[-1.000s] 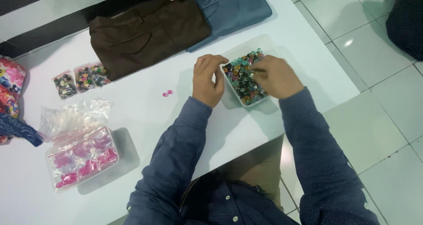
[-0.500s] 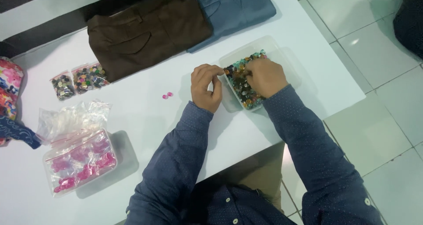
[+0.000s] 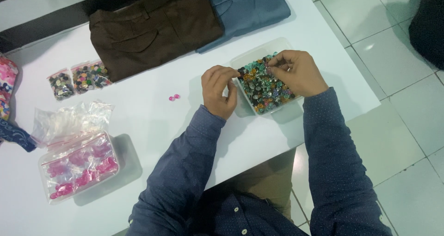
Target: Sorting small decorative buttons from a container into plastic bags
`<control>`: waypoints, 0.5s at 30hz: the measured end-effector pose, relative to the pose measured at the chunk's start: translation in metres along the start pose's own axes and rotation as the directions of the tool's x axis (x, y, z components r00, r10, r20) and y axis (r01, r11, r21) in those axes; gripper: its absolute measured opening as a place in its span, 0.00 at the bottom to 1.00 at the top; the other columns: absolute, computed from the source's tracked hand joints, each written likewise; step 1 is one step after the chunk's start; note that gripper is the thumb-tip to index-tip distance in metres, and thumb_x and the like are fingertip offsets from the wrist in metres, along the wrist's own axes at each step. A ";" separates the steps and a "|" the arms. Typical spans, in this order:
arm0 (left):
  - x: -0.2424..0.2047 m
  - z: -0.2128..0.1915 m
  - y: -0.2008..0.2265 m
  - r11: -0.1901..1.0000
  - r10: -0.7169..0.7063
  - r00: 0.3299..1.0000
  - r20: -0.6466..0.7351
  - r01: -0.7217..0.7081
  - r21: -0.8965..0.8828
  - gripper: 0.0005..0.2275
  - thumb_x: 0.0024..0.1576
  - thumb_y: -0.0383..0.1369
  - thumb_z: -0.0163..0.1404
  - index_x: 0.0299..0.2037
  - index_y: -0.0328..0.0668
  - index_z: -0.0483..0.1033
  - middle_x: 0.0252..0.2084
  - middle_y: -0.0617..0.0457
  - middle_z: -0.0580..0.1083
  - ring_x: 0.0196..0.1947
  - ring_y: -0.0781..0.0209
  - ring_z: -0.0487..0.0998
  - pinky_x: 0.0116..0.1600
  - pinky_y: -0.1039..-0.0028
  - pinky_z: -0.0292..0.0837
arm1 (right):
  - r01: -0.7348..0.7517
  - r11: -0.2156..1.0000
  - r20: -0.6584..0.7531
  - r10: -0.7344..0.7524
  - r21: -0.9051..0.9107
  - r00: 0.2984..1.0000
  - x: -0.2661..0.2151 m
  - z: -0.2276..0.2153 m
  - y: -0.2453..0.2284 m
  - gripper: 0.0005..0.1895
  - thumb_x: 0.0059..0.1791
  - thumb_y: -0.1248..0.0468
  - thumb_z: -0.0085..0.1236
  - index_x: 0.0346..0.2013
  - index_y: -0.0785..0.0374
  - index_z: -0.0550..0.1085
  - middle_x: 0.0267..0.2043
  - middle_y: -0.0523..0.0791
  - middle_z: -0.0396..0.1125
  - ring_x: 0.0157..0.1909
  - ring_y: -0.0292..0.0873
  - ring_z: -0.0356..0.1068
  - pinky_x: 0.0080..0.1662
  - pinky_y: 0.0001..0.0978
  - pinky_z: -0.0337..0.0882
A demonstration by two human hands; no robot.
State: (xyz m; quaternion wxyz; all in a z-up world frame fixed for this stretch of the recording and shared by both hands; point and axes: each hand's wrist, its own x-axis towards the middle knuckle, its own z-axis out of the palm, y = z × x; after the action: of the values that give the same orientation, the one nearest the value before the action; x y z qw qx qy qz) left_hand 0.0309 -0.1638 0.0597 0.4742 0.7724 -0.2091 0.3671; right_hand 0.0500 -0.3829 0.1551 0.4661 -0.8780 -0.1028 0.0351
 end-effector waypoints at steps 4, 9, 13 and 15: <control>0.011 0.008 0.016 0.998 0.012 0.997 0.083 -0.017 0.053 0.13 0.57 0.24 0.50 0.49 0.49 0.80 0.42 0.54 0.79 0.51 0.54 0.72 0.63 0.60 0.56 | 0.003 0.988 0.001 -0.003 0.154 1.000 0.000 0.005 0.003 0.11 0.48 0.75 0.58 0.45 0.73 0.77 0.35 0.54 0.72 0.35 0.41 0.72 0.35 0.29 0.72; 0.022 0.028 0.022 0.991 -0.008 0.973 0.231 -0.023 0.131 0.12 0.58 0.33 0.57 0.53 0.52 0.80 0.43 0.55 0.81 0.52 0.59 0.72 0.68 0.57 0.48 | -0.021 0.953 0.017 0.016 0.302 1.000 0.003 0.005 0.011 0.12 0.49 0.74 0.61 0.46 0.74 0.74 0.36 0.52 0.72 0.38 0.39 0.73 0.39 0.25 0.74; 0.033 0.036 0.024 0.995 -0.041 0.967 0.251 0.016 0.102 0.06 0.59 0.33 0.56 0.44 0.53 0.83 0.38 0.56 0.82 0.46 0.61 0.75 0.67 0.60 0.49 | -0.009 0.945 -0.012 0.014 0.326 1.000 0.007 0.003 0.019 0.13 0.48 0.75 0.62 0.46 0.74 0.74 0.35 0.50 0.71 0.37 0.36 0.73 0.37 0.21 0.73; 0.033 0.040 0.018 0.993 -0.088 0.966 0.245 0.066 0.097 0.06 0.58 0.32 0.58 0.43 0.55 0.82 0.36 0.60 0.81 0.46 0.62 0.75 0.66 0.58 0.52 | -0.007 0.969 -0.032 0.016 0.248 0.999 0.006 0.000 0.014 0.10 0.50 0.75 0.59 0.46 0.74 0.75 0.35 0.51 0.72 0.37 0.37 0.73 0.36 0.23 0.73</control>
State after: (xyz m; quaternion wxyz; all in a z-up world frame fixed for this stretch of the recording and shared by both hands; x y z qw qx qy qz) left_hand 0.0547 -0.2070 0.0842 0.4236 0.8401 -0.2203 0.2574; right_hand 0.0581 -0.3890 0.1441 0.5735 -0.8140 -0.0847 0.0355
